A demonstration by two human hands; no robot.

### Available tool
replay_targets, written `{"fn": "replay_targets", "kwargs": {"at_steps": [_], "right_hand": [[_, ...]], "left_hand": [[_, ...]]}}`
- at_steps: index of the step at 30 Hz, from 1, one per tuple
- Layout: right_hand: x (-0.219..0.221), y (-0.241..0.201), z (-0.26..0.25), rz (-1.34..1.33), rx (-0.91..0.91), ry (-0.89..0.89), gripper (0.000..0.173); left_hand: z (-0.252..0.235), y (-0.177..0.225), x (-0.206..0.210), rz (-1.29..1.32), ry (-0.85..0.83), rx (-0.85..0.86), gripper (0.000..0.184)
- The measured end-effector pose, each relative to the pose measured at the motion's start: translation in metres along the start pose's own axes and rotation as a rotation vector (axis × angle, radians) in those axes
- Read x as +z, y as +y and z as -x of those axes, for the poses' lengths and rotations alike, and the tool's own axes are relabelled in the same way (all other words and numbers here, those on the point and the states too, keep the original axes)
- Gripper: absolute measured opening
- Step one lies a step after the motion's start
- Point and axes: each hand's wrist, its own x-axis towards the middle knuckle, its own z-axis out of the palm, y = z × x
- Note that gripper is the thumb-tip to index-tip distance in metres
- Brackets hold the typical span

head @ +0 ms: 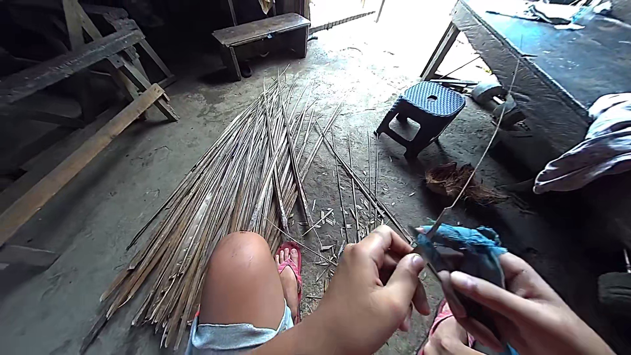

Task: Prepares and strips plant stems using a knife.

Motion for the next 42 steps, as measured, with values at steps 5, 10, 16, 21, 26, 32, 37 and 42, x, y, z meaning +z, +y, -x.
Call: {"fn": "replay_targets", "kwargs": {"at_steps": [5, 10, 16, 21, 26, 32, 37, 42], "right_hand": [[0.023, -0.012, 0.001, -0.074, 0.178, 0.132, 0.022], [0.028, -0.019, 0.001, -0.12, 0.26, 0.147, 0.023], [0.032, -0.019, 0.0, -0.14, 0.228, 0.252, 0.021], [0.036, -0.022, -0.006, -0.111, 0.245, 0.341, 0.02], [0.033, -0.014, -0.011, -0.103, 0.177, 0.353, 0.027], [0.027, -0.004, -0.014, -0.004, 0.02, 0.358, 0.029], [0.028, -0.001, -0.016, -0.023, -0.002, 0.373, 0.019], [0.028, -0.001, -0.018, -0.007, -0.026, 0.394, 0.02]], "left_hand": [[0.0, -0.013, 0.005, -0.31, 0.159, 0.254, 0.01], [-0.002, -0.021, 0.008, -0.548, 0.267, 0.44, 0.009], [-0.005, -0.022, 0.011, -0.767, 0.335, 0.566, 0.01], [-0.006, -0.023, 0.013, -0.799, 0.342, 0.569, 0.013], [-0.007, -0.023, 0.013, -0.745, 0.346, 0.545, 0.013], [-0.006, -0.022, 0.012, -0.721, 0.346, 0.544, 0.013], [-0.005, -0.021, 0.011, -0.726, 0.349, 0.536, 0.014], [-0.003, -0.02, 0.009, -0.73, 0.347, 0.52, 0.016]]}}
